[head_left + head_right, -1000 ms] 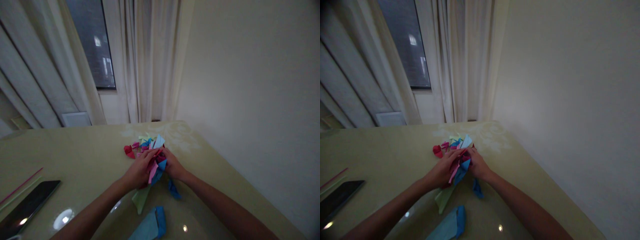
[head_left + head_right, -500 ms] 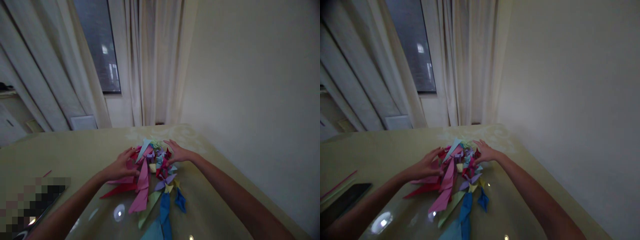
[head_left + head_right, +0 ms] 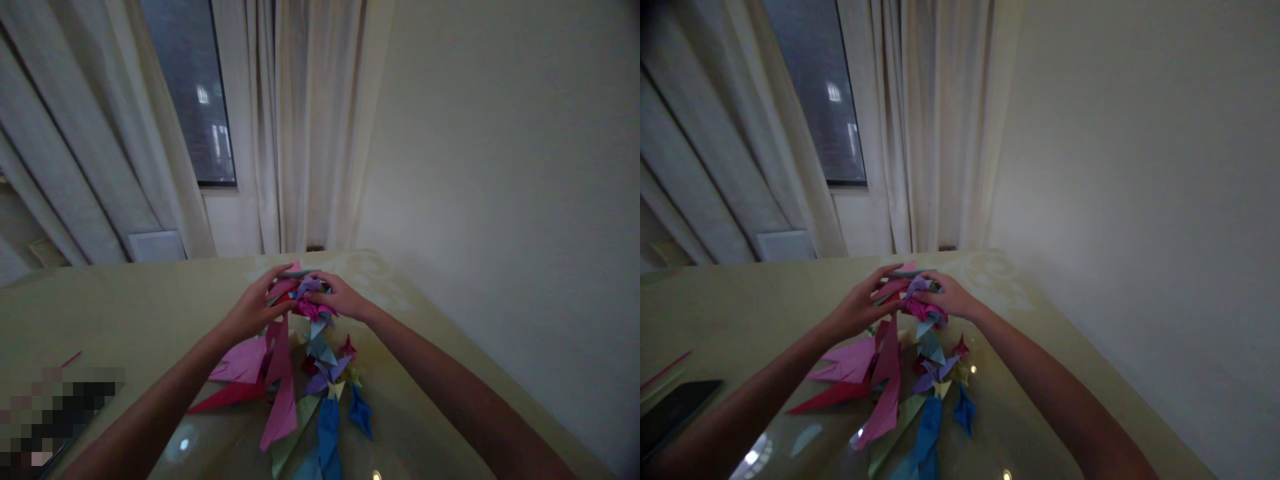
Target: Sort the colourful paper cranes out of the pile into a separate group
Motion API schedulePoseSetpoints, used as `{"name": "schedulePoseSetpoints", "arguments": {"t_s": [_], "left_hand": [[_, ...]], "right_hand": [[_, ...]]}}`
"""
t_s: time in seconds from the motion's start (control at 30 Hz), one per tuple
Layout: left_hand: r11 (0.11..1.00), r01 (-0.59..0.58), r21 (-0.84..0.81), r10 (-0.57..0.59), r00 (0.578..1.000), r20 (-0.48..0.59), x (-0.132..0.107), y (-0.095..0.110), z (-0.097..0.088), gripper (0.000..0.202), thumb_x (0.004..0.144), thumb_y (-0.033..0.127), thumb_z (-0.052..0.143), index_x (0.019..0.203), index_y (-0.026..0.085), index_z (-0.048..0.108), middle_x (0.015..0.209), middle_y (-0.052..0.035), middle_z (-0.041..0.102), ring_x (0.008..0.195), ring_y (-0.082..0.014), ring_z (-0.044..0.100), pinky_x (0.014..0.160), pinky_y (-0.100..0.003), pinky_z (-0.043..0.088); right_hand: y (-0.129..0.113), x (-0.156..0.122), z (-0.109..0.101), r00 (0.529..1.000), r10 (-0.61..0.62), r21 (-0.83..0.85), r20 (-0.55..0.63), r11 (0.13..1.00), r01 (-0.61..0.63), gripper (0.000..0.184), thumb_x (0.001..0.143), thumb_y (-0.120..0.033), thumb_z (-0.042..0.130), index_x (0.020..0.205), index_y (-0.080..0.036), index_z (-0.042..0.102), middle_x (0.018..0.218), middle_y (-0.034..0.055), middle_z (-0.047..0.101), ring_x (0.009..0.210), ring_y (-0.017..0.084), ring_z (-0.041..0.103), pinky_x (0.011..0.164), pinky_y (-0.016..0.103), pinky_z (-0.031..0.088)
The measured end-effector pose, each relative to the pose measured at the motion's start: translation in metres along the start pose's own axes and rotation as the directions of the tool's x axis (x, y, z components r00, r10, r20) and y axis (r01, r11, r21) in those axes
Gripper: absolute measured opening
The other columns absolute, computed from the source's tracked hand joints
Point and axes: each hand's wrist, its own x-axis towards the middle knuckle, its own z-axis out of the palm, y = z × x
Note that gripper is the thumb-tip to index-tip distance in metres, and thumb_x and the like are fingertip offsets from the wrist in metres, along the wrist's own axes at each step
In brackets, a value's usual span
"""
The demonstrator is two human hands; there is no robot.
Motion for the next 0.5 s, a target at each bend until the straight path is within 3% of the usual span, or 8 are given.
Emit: {"name": "schedulePoseSetpoints", "arguments": {"t_s": [0.07, 0.1, 0.2, 0.27, 0.33, 0.37, 0.43, 0.5], "left_hand": [[1.000, 0.027, 0.006, -0.027, 1.000, 0.010, -0.010, 0.017, -0.023, 0.060, 0.095, 0.049, 0.069, 0.148, 0.024, 0.054, 0.147, -0.0124, 0.064, 0.133, -0.0312, 0.064, 0.107, -0.049, 0.058], [0.999, 0.046, 0.023, -0.047, 0.998, 0.032, -0.018, 0.022, -0.033, 0.056, 0.096, 0.051, 0.068, 0.145, 0.025, 0.057, 0.147, -0.0112, 0.065, 0.134, -0.0312, 0.064, 0.106, -0.048, 0.059], [0.980, 0.128, 0.154, -0.149, 0.980, 0.132, -0.052, 0.022, -0.054, 0.060, 0.095, 0.056, 0.068, 0.148, 0.030, 0.057, 0.153, -0.0099, 0.062, 0.138, -0.0336, 0.061, 0.107, -0.050, 0.059], [0.941, 0.152, 0.301, -0.217, 0.957, 0.193, -0.079, 0.012, -0.055, 0.073, 0.090, 0.061, 0.073, 0.154, 0.032, 0.052, 0.159, -0.0113, 0.056, 0.144, -0.0389, 0.055, 0.113, -0.059, 0.052], [0.902, 0.134, 0.410, -0.250, 0.937, 0.244, -0.102, 0.001, -0.042, 0.089, 0.083, 0.065, 0.078, 0.160, 0.033, 0.046, 0.166, -0.0130, 0.048, 0.151, -0.0444, 0.045, 0.120, -0.067, 0.041], [0.896, 0.122, 0.426, -0.254, 0.929, 0.268, -0.109, -0.005, -0.031, 0.097, 0.079, 0.067, 0.081, 0.162, 0.034, 0.042, 0.170, -0.0134, 0.042, 0.154, -0.0457, 0.040, 0.122, -0.068, 0.037], [0.918, 0.090, 0.386, -0.226, 0.919, 0.323, -0.116, -0.013, -0.001, 0.115, 0.073, 0.067, 0.086, 0.168, 0.034, 0.030, 0.176, -0.0144, 0.027, 0.158, -0.0445, 0.032, 0.125, -0.064, 0.036], [0.934, 0.077, 0.348, -0.183, 0.942, 0.280, -0.108, -0.018, 0.029, 0.129, 0.065, 0.062, 0.093, 0.170, 0.031, 0.023, 0.178, -0.0180, 0.020, 0.159, -0.0459, 0.030, 0.125, -0.064, 0.035]], "right_hand": [[-0.019, -0.014, -0.023, 0.999, -0.050, -0.046, 0.005, 0.998, 0.051, 0.046, 0.093, -0.046, 0.078, 0.131, -0.023, 0.069, 0.130, 0.0071, 0.070, 0.126, 0.029, 0.063, 0.114, 0.045, 0.045], [-0.025, -0.024, -0.033, 0.997, -0.052, -0.095, 0.054, 0.994, 0.057, 0.056, 0.089, -0.047, 0.083, 0.138, -0.025, 0.067, 0.139, 0.0084, 0.066, 0.132, 0.030, 0.059, 0.117, 0.047, 0.043], [-0.024, -0.056, -0.053, 0.965, 0.099, -0.156, 0.241, 0.986, -0.062, 0.091, 0.078, -0.050, 0.091, 0.157, -0.032, 0.050, 0.159, 0.0114, 0.048, 0.141, 0.033, 0.053, 0.117, 0.050, 0.045], [-0.010, -0.077, -0.054, 0.922, 0.219, -0.235, 0.318, 0.961, -0.147, 0.116, 0.067, -0.053, 0.097, 0.165, -0.031, 0.039, 0.169, 0.0146, 0.033, 0.153, 0.040, 0.037, 0.123, 0.057, 0.036], [0.007, -0.091, -0.043, 0.885, 0.297, -0.312, 0.357, 0.931, -0.187, 0.140, 0.055, -0.052, 0.103, 0.170, -0.028, 0.027, 0.174, 0.0180, 0.020, 0.161, 0.046, 0.015, 0.127, 0.064, 0.023], [0.015, -0.095, -0.033, 0.876, 0.305, -0.320, 0.374, 0.929, -0.187, 0.147, 0.051, -0.051, 0.104, 0.171, -0.026, 0.022, 0.175, 0.0199, 0.017, 0.161, 0.047, 0.012, 0.128, 0.064, 0.020], [0.024, -0.095, -0.007, 0.888, 0.242, -0.293, 0.391, 0.947, -0.129, 0.145, 0.055, -0.045, 0.103, 0.171, -0.022, 0.020, 0.172, 0.0230, 0.022, 0.159, 0.045, 0.021, 0.127, 0.062, 0.023], [0.026, -0.084, 0.020, 0.924, 0.116, -0.263, 0.365, 0.965, -0.018, 0.126, 0.063, -0.037, 0.100, 0.167, -0.020, 0.030, 0.162, 0.0223, 0.040, 0.150, 0.041, 0.039, 0.124, 0.057, 0.032]]}}
